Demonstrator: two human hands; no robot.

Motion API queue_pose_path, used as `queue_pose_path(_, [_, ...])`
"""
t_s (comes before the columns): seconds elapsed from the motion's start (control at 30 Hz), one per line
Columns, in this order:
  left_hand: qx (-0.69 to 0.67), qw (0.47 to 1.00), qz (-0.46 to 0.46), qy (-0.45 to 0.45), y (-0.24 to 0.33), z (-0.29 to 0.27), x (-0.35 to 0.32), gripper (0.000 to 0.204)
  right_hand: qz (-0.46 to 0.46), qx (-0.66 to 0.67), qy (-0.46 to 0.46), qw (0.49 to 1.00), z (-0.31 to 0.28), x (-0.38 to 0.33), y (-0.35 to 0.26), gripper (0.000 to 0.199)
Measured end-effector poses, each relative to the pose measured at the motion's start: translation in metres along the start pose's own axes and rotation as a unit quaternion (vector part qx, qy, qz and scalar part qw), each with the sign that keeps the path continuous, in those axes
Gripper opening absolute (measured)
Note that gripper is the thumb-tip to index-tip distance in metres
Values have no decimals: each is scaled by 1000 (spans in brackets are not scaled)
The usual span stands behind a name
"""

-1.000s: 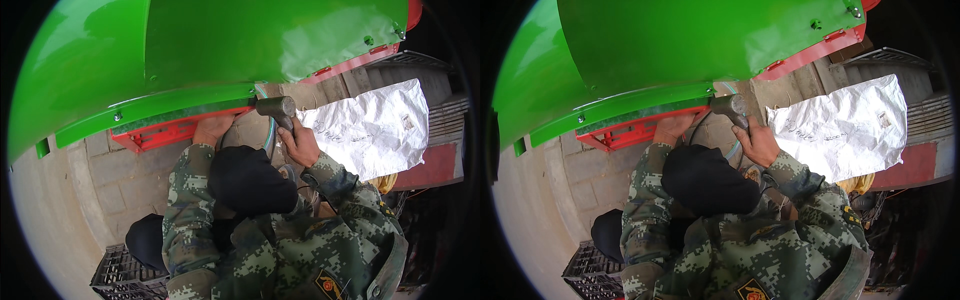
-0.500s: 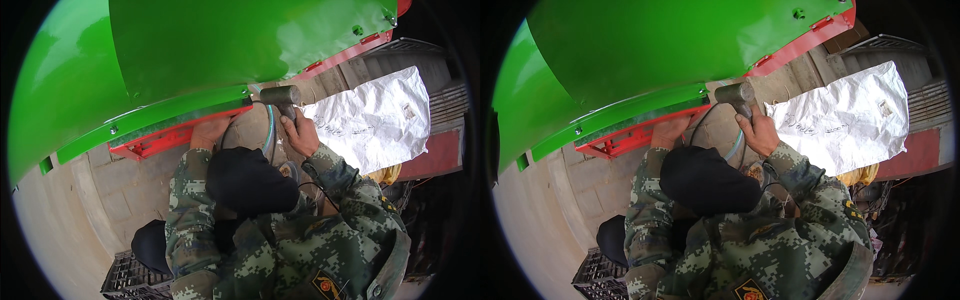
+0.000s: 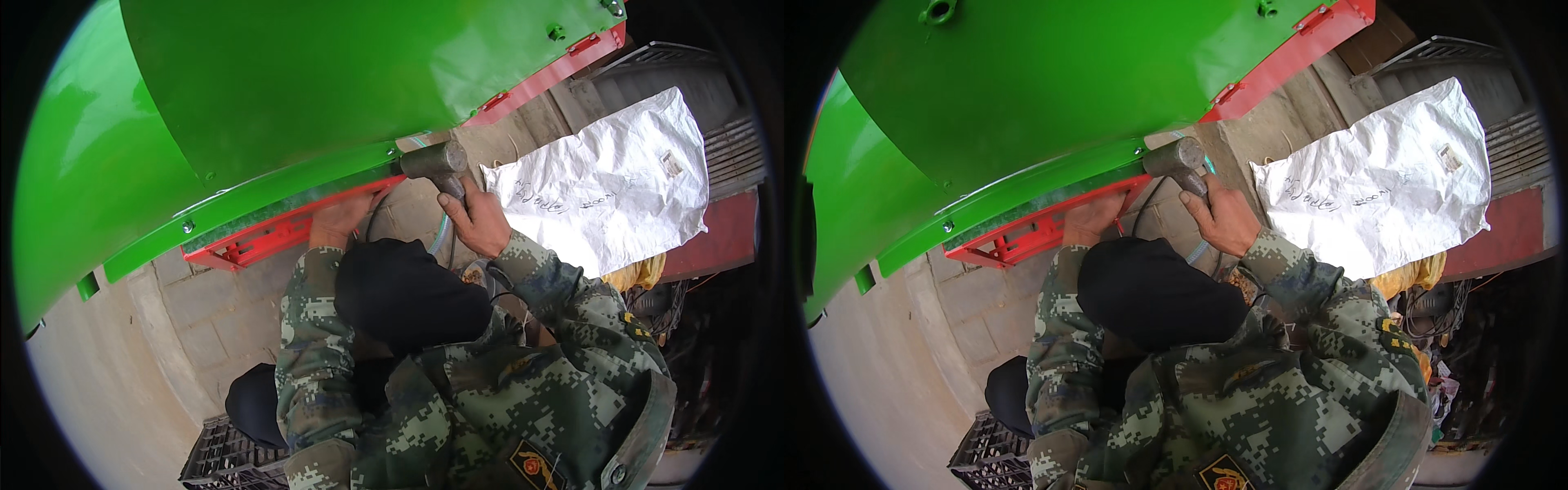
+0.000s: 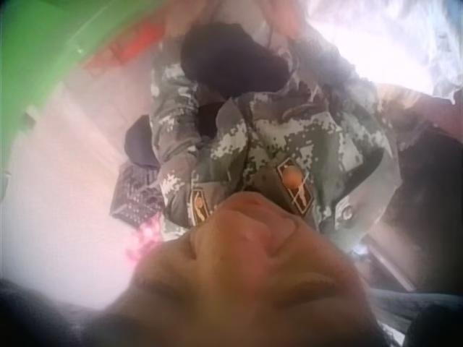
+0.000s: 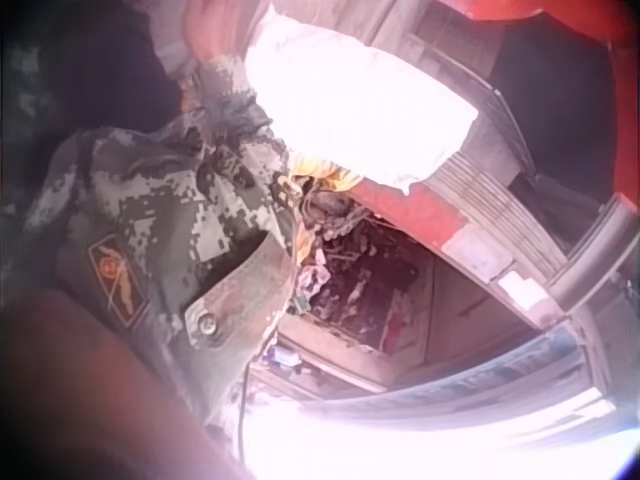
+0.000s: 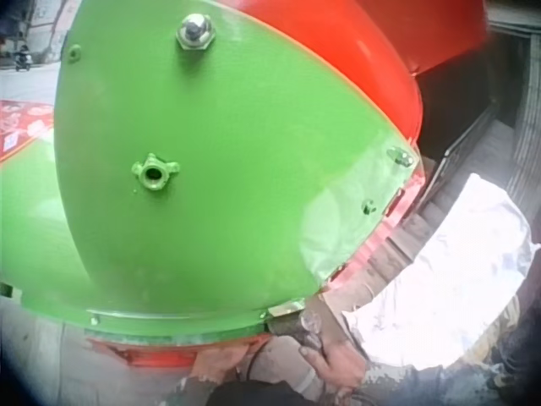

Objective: The person assembles a green and red machine by inserting bolts and tightening them with a hammer and wrench. They work on multiple fasteners along the machine's edge, occasionally standing to reposition the unit before resuming tightening.

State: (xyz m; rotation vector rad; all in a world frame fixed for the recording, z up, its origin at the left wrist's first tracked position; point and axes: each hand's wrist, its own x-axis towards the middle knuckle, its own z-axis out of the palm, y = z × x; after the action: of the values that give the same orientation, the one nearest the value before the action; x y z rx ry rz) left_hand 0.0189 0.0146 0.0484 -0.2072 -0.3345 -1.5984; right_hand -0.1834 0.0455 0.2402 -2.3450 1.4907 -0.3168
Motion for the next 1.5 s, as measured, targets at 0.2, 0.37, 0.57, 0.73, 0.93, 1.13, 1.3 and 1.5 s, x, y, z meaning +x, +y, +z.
queue_pose_path(0.2, [-27, 1000, 5, -1, 0, -8, -2, 47, -83, 27, 58, 995, -1, 10, -9, 42])
queue_pose_path(0.37, [-11, 1000, 8, -6, -1, -5, 3, 42, 3, -51, -35, 998, -1, 16, 0, 43])
queue_pose_path(0.57, [-70, 997, -15, 14, 1, -5, 1, 41, -80, 34, 76, 993, 9, 5, 6, 42])
queue_pose_path(0.73, [-20, 1000, 5, 8, -4, -10, 4, 40, -17, -52, 0, 999, 5, 20, 3, 43])
queue_pose_path(0.93, [-43, 999, -16, 12, 0, -6, -1, 42, 21, 7, -38, 999, 8, -23, 27, 49])
queue_pose_path(1.13, [-24, 999, -11, 22, 3, 1, 2, 46, 251, 141, -293, 912, 62, -42, 89, 50])
queue_pose_path(1.3, [270, 961, 29, 46, 3, 6, 2, 42, -91, 99, -340, 931, 164, -26, 133, 44])
queue_pose_path(1.5, [-35, 998, -11, 41, 3, 2, 5, 42, -40, 66, -430, 899, 188, -16, 150, 40])
